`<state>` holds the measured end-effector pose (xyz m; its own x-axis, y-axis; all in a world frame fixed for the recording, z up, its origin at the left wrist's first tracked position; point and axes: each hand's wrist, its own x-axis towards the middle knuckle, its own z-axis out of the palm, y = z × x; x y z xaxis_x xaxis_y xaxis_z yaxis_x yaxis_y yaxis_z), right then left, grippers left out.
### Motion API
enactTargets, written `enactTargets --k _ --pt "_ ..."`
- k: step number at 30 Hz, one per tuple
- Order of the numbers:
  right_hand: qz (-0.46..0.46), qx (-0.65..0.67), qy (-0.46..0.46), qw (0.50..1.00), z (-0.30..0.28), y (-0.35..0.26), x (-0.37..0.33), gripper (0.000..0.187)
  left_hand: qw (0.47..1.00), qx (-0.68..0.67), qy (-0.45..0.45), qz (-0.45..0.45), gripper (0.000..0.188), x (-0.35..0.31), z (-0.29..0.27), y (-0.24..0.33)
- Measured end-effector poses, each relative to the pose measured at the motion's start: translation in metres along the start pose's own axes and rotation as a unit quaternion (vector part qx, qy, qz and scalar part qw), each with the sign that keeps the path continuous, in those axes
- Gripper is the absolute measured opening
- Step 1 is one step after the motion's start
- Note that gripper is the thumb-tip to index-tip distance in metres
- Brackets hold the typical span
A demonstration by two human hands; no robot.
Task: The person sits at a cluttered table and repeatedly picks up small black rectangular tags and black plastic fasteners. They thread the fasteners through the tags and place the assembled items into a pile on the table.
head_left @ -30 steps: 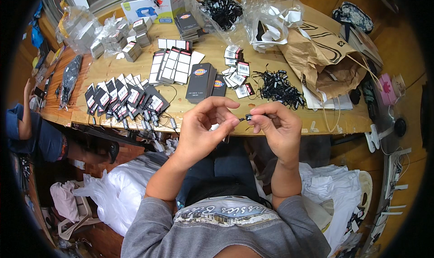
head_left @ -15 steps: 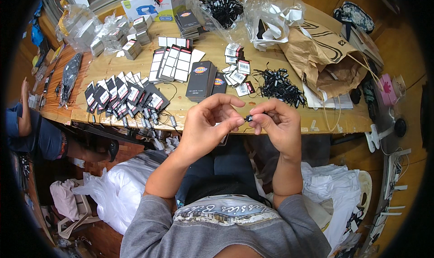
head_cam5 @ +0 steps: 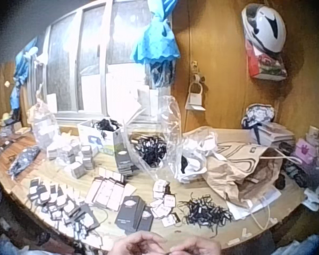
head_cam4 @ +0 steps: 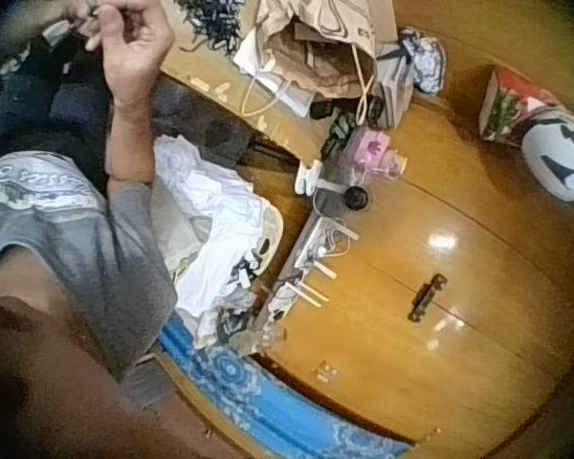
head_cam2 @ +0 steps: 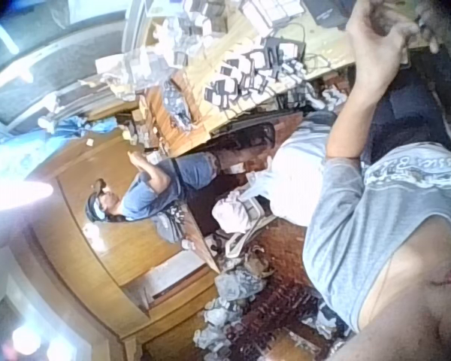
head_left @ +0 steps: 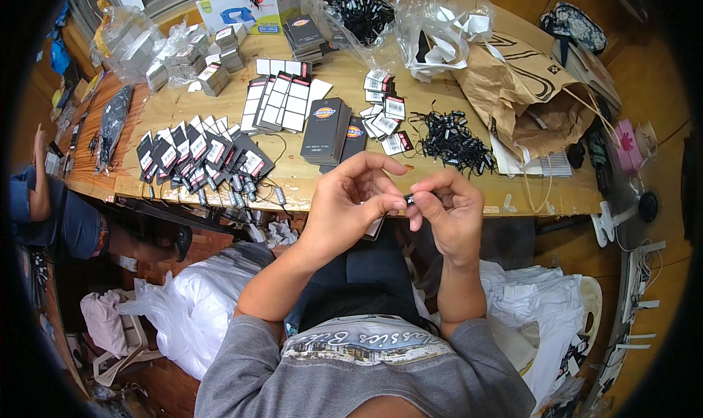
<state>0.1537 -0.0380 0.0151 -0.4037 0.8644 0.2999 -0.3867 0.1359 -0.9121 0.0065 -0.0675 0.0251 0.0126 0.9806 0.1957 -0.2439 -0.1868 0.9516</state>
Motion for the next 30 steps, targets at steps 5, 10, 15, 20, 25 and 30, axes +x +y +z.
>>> enactTargets --k 5,10,15,20,25,30 --pt "-0.003 -0.004 0.038 0.999 0.001 0.001 -0.005 0.007 0.999 0.021 -0.033 0.028 0.039 0.001 -0.005 -0.009" --pt "-0.009 -0.11 0.085 0.99 -0.009 -0.028 -0.007 0.008 0.957 -0.244 -0.157 -0.018 0.062 -0.016 -0.004 -0.036" --pt "-0.03 -0.506 -0.063 0.86 -0.01 -0.011 0.013 0.01 0.835 -0.455 -0.156 -0.268 0.048 -0.045 0.005 -0.066" --pt "-0.007 -0.595 -0.139 0.791 -0.025 0.038 0.021 0.005 0.81 -0.476 -0.074 -0.334 0.032 -0.054 0.005 -0.09" --pt "-0.025 -0.604 -0.141 0.784 -0.024 0.045 0.021 0.007 0.832 -0.434 -0.036 -0.345 0.03 -0.055 0.0 -0.092" --pt "-0.031 -0.572 -0.167 0.803 -0.027 0.042 0.024 0.006 0.947 -0.149 -0.026 -0.284 0.032 -0.057 -0.006 -0.089"
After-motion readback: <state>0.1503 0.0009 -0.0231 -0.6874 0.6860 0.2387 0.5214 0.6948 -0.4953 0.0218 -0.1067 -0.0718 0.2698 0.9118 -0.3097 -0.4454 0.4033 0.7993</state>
